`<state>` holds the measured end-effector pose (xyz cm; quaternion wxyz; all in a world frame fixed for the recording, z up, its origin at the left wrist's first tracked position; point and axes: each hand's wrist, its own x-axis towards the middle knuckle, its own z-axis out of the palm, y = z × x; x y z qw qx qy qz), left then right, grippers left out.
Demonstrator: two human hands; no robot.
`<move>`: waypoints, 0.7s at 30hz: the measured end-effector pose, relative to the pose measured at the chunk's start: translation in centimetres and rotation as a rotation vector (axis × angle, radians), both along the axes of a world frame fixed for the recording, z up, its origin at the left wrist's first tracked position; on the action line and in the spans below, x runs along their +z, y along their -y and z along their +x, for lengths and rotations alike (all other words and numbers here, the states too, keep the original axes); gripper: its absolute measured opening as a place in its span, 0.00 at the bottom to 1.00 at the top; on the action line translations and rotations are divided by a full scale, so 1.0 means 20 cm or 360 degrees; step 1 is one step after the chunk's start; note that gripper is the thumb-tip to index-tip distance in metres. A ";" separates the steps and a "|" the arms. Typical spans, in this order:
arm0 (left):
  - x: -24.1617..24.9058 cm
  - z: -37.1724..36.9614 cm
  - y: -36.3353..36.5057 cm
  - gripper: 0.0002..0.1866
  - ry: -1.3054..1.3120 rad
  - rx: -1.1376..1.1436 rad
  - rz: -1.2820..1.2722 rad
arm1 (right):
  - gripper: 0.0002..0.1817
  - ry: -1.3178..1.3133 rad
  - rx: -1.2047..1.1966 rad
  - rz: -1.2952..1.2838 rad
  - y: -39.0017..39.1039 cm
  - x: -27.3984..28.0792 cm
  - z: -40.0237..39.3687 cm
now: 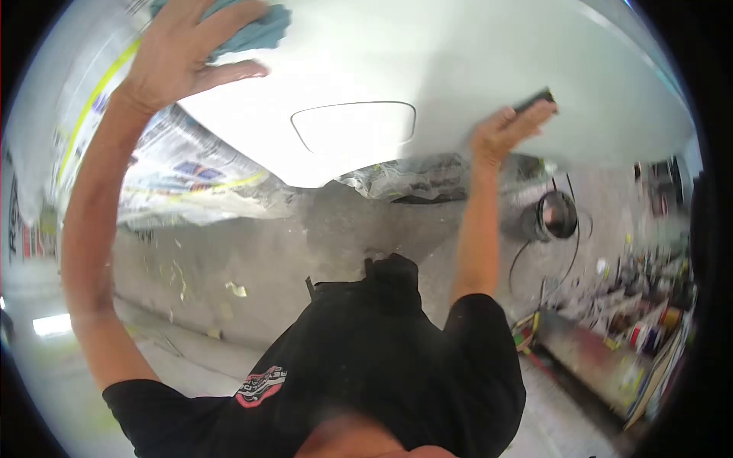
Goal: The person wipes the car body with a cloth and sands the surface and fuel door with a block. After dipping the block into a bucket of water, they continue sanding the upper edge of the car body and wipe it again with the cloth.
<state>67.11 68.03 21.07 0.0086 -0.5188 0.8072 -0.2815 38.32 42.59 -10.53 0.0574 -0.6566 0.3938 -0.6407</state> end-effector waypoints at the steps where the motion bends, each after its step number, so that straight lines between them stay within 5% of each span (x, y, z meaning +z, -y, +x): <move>1: 0.00 0.07 0.03 0.28 0.0216 -0.0289 -0.0162 | 0.38 0.0114 0.0017 0.0069 -0.06 0.00 0.07; 11: -0.05 0.51 0.08 0.24 0.0334 -0.0585 0.0251 | 0.40 0.0436 -0.0122 0.0515 -0.84 0.03 0.89; 17: -0.14 0.43 0.14 0.22 0.0134 -0.0682 0.0110 | 0.41 0.0206 -0.0004 0.0466 -1.44 -0.25 1.49; 21: -0.14 0.40 0.14 0.19 0.0178 -0.0656 0.0065 | 0.41 0.0368 -0.0211 0.0468 -1.20 -0.14 1.29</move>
